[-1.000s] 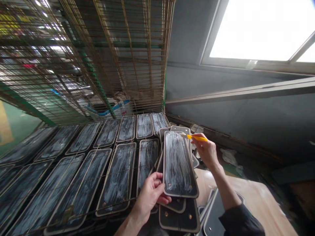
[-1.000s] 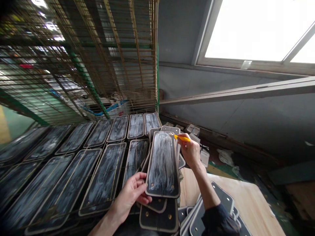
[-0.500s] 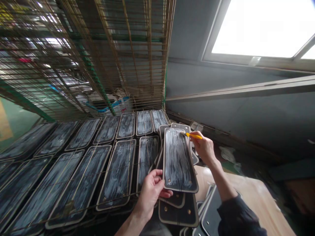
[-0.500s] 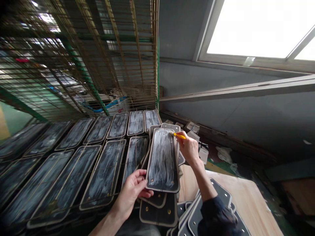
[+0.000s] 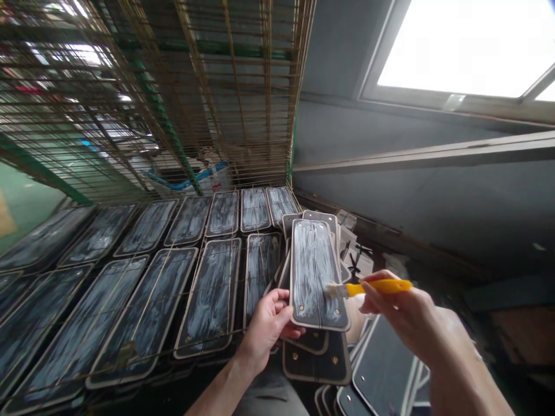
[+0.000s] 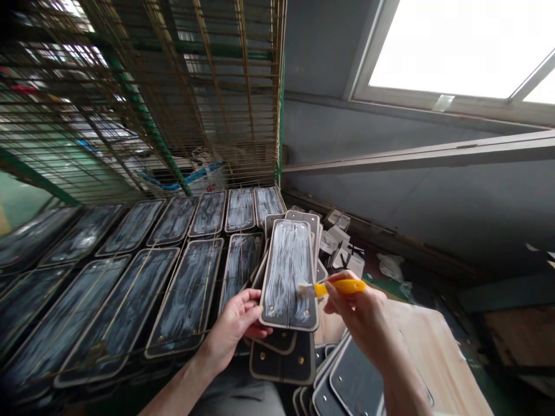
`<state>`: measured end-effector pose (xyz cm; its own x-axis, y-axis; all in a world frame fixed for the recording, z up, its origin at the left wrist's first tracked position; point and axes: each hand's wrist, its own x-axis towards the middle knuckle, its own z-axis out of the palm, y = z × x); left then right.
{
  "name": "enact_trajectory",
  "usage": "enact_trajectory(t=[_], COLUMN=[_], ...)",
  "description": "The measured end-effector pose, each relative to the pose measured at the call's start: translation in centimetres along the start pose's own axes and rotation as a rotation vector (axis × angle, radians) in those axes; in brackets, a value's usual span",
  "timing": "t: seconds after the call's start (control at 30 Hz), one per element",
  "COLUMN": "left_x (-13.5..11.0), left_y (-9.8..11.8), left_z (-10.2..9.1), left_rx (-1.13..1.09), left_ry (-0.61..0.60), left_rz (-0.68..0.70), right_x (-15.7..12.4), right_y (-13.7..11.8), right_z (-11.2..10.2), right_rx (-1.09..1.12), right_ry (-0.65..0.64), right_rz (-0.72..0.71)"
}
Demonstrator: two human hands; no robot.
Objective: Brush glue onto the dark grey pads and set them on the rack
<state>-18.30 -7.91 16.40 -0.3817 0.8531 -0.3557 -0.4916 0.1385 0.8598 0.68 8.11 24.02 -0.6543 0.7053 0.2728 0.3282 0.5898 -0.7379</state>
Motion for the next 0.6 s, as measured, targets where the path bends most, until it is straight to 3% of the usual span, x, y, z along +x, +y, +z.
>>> enact_trajectory(t=[0.13, 0.2, 0.27, 0.4, 0.6], left_x=[0.2, 0.4, 0.8, 1.7, 2.2], left_y=[1.4, 2.4, 3.4, 5.4, 9.3], left_z=[-0.4, -0.6, -0.8, -0.5, 0.6], left_rx=[-0.146, -0.262, -0.386, -0.525, -0.501], left_ry=[-0.095, -0.129, -0.138, -0.253, -0.341], left_rz=[-0.087, -0.133, -0.154, -0.097, 0.051], right_x=[-0.2, -0.2, -0.4, -1.3, -1.5], right_y=[-0.6, -0.1, 0.9, 2.8, 4.6], right_z=[0.1, 1.5, 3.5, 7.3, 9.9], right_rx=[0.149, 0.189, 0.158, -0.074, -0.165], right_ry=[0.308, 0.430, 0.465, 0.452, 0.190], right_rz=[-0.005, 0.035, 0.076, 0.082, -0.009])
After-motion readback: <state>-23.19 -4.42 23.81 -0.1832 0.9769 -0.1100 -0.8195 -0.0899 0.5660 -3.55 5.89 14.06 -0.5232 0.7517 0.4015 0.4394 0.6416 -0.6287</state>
